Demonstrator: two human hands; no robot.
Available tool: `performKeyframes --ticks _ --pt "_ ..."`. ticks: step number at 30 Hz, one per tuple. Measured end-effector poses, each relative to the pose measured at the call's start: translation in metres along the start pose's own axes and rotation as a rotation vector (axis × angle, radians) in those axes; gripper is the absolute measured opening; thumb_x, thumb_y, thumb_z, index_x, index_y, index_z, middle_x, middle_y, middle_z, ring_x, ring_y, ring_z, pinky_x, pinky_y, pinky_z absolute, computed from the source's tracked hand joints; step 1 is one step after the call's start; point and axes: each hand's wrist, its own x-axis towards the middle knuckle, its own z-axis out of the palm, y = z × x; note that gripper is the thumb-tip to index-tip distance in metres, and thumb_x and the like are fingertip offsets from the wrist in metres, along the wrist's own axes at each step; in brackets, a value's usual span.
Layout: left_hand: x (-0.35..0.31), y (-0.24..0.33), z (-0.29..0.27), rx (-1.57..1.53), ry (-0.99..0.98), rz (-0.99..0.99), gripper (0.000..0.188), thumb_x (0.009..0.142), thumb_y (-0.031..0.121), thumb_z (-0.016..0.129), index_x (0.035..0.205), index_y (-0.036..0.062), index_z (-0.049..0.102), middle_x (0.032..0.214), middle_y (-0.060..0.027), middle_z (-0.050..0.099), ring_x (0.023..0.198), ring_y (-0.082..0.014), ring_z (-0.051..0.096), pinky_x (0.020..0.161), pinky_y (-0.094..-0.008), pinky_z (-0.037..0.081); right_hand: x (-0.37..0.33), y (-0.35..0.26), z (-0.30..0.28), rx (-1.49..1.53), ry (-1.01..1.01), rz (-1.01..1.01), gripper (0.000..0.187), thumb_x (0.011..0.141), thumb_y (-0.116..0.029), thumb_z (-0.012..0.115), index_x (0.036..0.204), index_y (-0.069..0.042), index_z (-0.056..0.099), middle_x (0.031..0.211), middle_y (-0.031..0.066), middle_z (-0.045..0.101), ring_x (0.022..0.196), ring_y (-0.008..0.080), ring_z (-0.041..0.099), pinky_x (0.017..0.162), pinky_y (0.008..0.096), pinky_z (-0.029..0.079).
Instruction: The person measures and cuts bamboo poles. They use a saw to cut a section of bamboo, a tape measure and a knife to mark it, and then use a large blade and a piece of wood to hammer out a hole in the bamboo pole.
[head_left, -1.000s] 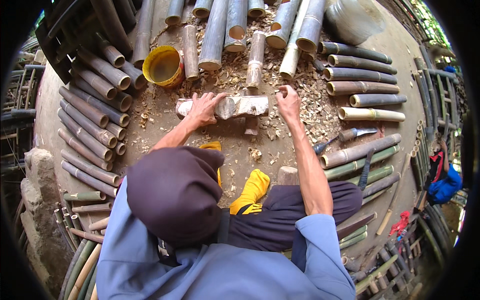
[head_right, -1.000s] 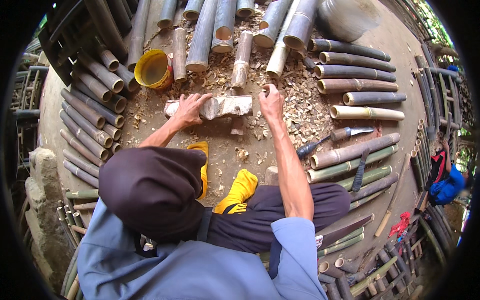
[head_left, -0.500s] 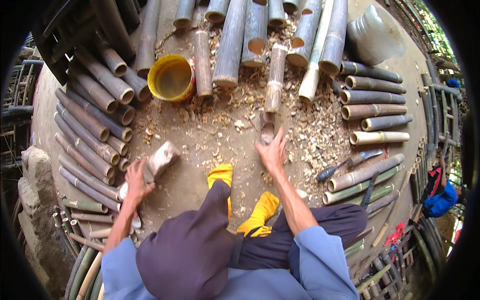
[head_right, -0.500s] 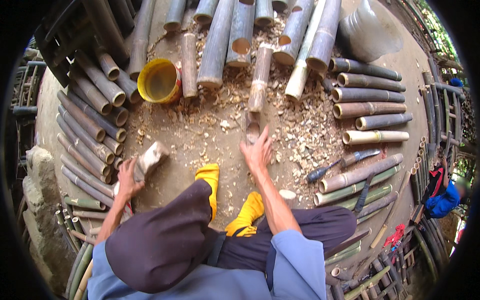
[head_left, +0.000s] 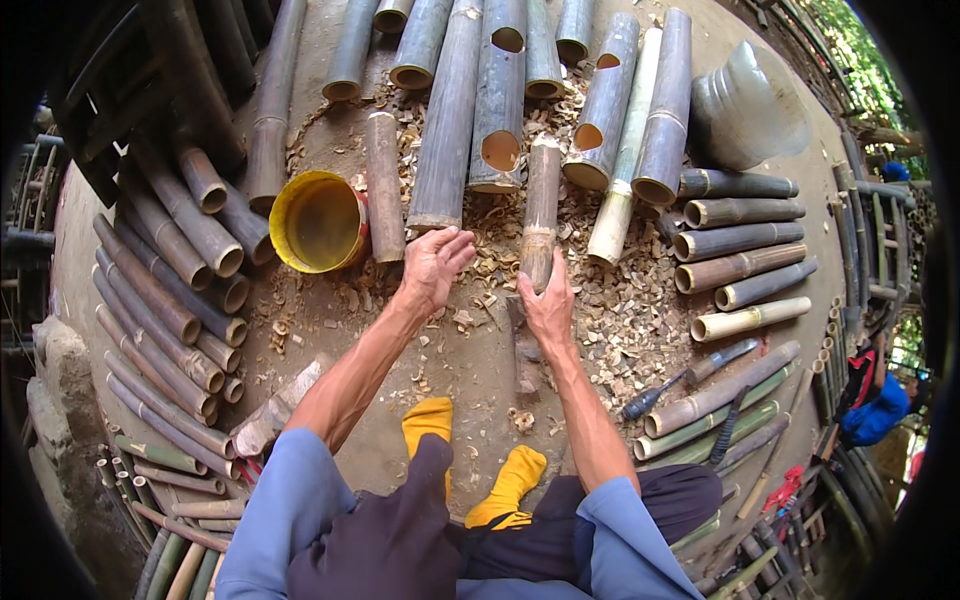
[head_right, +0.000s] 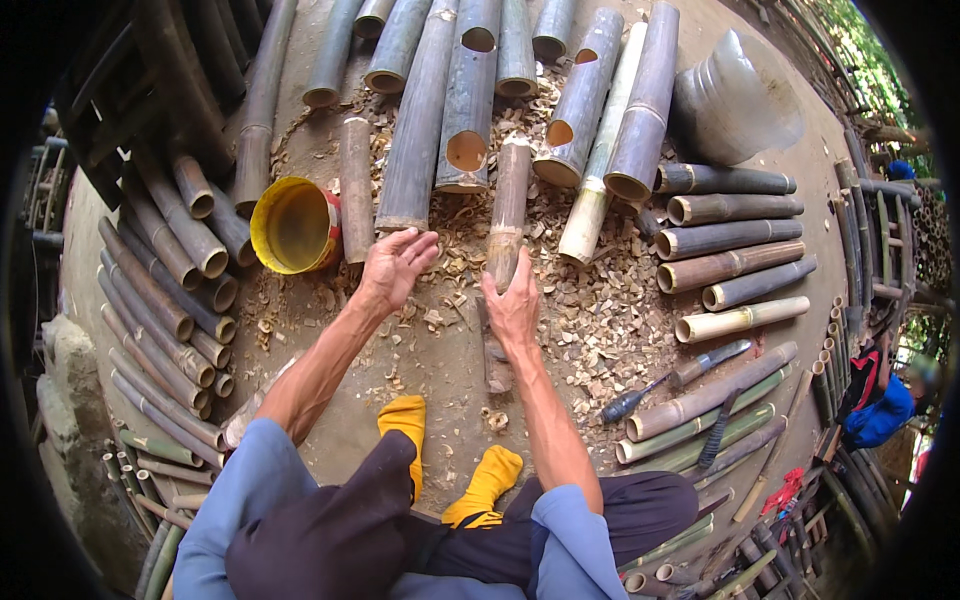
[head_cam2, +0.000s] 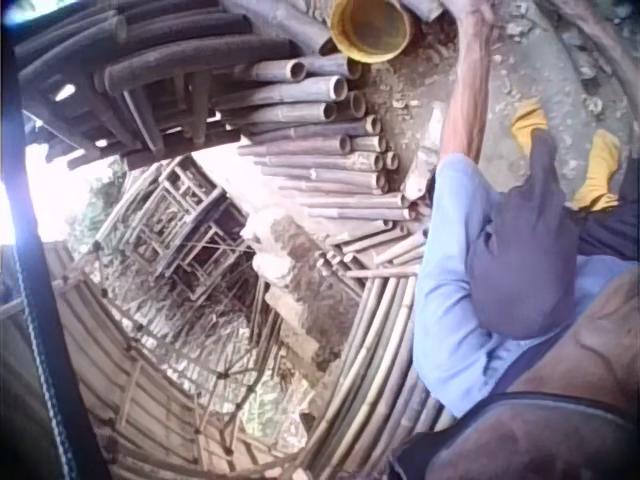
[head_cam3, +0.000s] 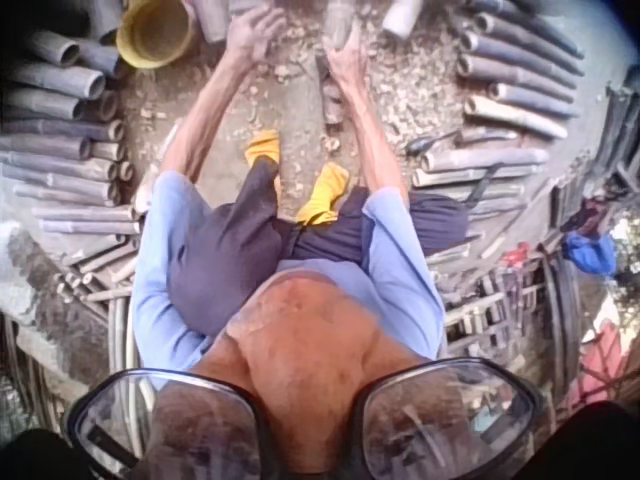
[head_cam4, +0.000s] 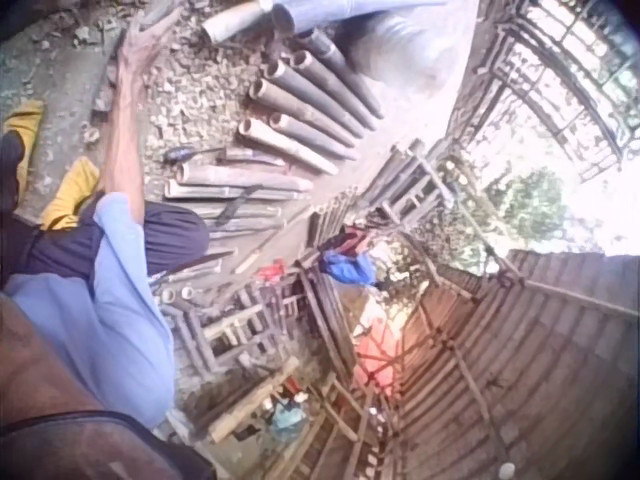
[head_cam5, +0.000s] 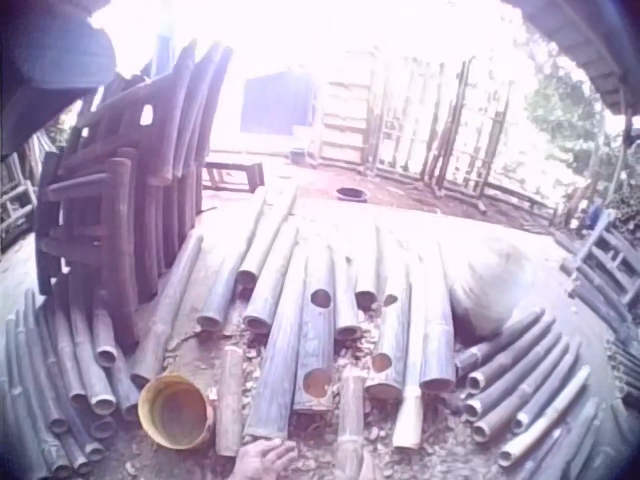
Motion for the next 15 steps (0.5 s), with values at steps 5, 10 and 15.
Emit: performKeyframes --ticks 5,10,15 --pt "0.047 0.047 0.005 0.059 -0.097 0.065 0.032 0.083 0.012 0.059 0.11 0.0005 0.045 0.122 -0.0186 0.049 0.118 -0.0284 0.048 0.098 -0.0422 0.043 0.021 0.023 -0.012 -0.337 -0.012 -0.023 0.07 0.075 -0.015 0.061 0.138 -0.002 0.033 0.109 0.0232 0.055 0.091 0.0317 0.054 0.077 0.0462 0.047" --pt "0.037 0.052 0.008 0.639 -0.085 0.112 0.048 0.084 0.014 0.059 0.128 0.0007 0.043 0.114 -0.0105 0.056 0.1 -0.0191 0.058 0.083 -0.0322 0.05 0.027 0.045 -0.03 -0.207 0.04 -0.146 0.065 0.073 -0.014 0.06 0.133 0.0 0.04 0.106 0.022 0.06 0.093 0.034 0.059 0.08 0.0415 0.049" --pt "-0.036 -0.004 -0.024 1.418 -0.414 0.417 0.048 0.076 0.005 0.061 0.123 0.0066 0.052 0.118 -0.011 0.056 0.106 -0.0226 0.056 0.096 -0.0356 0.046 0.025 0.026 -0.07 0.588 -0.247 0.344 0.053 0.078 -0.021 0.06 0.124 0.003 0.05 0.101 0.009 0.062 0.08 0.0133 0.059 0.063 0.0297 0.054"
